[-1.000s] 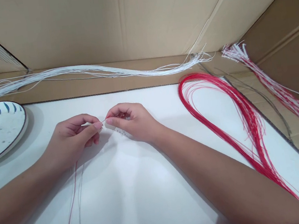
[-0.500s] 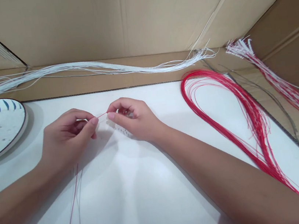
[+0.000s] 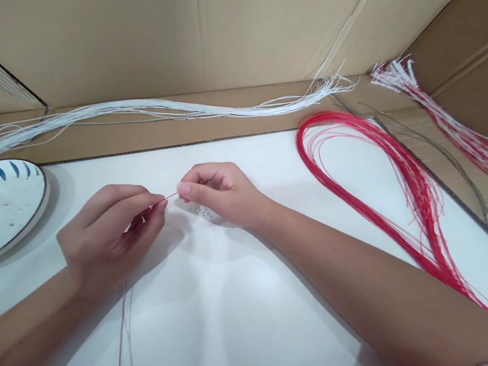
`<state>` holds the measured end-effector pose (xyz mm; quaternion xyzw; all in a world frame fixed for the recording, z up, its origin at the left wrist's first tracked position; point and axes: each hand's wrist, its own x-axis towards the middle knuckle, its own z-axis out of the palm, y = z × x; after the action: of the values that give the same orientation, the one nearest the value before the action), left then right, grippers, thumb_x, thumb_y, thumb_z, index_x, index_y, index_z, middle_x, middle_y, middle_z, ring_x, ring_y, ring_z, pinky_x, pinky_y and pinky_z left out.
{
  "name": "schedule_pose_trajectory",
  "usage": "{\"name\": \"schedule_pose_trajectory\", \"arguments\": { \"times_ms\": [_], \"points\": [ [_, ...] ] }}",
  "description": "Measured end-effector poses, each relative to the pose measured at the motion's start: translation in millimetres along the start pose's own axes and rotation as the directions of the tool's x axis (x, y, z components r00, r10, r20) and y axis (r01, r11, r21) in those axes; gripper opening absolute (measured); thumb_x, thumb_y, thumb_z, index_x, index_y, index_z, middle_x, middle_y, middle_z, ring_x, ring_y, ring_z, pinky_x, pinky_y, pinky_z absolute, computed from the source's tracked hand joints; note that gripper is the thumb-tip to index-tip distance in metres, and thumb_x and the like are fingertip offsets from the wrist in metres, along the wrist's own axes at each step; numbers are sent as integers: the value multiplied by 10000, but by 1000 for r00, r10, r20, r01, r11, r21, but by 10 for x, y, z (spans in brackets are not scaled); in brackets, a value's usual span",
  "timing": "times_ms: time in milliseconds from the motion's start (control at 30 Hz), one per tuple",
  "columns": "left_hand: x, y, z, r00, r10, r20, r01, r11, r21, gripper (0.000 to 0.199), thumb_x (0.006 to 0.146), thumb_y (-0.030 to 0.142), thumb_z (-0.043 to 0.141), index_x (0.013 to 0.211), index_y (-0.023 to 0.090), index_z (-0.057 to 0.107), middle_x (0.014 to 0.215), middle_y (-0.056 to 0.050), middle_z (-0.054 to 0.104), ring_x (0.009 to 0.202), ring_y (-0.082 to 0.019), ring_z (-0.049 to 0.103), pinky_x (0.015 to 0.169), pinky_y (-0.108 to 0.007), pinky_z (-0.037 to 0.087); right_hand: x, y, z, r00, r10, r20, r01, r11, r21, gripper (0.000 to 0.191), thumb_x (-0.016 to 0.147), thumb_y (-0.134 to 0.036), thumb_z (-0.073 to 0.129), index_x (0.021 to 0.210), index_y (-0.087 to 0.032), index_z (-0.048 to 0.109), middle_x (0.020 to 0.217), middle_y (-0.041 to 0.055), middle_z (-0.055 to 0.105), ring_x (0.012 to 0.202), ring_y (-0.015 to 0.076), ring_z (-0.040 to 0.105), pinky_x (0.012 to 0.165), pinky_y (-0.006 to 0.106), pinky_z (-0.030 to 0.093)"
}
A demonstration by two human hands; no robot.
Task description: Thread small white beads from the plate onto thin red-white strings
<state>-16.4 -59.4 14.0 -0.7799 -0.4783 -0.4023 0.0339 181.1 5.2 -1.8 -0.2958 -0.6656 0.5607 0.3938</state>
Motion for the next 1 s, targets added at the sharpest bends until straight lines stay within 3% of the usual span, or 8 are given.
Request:
{"name": "schedule_pose_trajectory", "arguments": {
  "times_ms": [300,567,700,767,833,900,967,1000],
  "points": [
    [11,-31,18,998,-61,14,61,998,-30,124,876,197,666,772,248,713,821,-28,729,695,-160,644,637,-288,512,-16,21,14,999,-31,-14,31,999,-20,321,849,-468,785,729,-176,727,747,39,711,705,142,617,642,274,502],
    [-1,-16,15,998,50,-27,-52,998,-46,131,867,135,672,815,243,726,841,-31,738,697,-154,648,654,-284,529,-7,25,5,1000,16,-3,-16,999,-45,185,862,-346,752,777,-181,748,815,34,727,763,148,648,685,279,511],
    [10,13,9,999,-43,7,43,995,-91,120,864,196,685,772,255,733,806,-28,726,671,-152,634,628,-288,531,-6,41,1,1000,-14,6,14,999,-48,138,865,-301,741,787,-187,750,846,31,731,808,152,660,745,292,516],
    [20,27,5,988,-135,78,149,963,-223,69,845,235,719,779,245,739,830,-33,728,645,-140,616,605,-281,522,-5,49,0,999,-44,10,45,997,-58,125,864,-286,739,782,-192,745,841,32,727,814,157,653,756,304,510],
    [39,21,8,929,-288,234,364,826,-431,56,839,280,737,837,226,751,847,-37,730,632,-132,618,590,-272,525,-3,57,0,996,-90,20,91,994,-67,131,862,-295,749,774,-198,741,830,34,723,811,164,647,764,319,507],
    [68,-11,19,805,-428,410,592,547,-592,119,863,316,712,860,205,753,826,-38,726,665,-142,655,625,-274,559,0,64,2,990,-139,27,140,987,-75,156,867,-322,759,771,-202,736,818,37,720,805,168,643,769,330,507],
    [106,-56,32,687,-487,539,708,280,-649,164,878,316,684,806,184,749,768,-37,715,685,-158,688,672,-293,590,6,67,5,981,-191,36,193,977,-86,177,881,-340,758,772,-203,732,805,38,718,794,165,639,770,334,506],
    [125,-77,37,650,-487,584,733,200,-650,177,868,306,690,765,174,744,739,-39,710,674,-161,693,678,-299,597,9,67,7,976,-216,42,219,971,-96,178,889,-337,754,775,-202,729,799,38,716,790,163,636,775,335,505]
  ]
}}
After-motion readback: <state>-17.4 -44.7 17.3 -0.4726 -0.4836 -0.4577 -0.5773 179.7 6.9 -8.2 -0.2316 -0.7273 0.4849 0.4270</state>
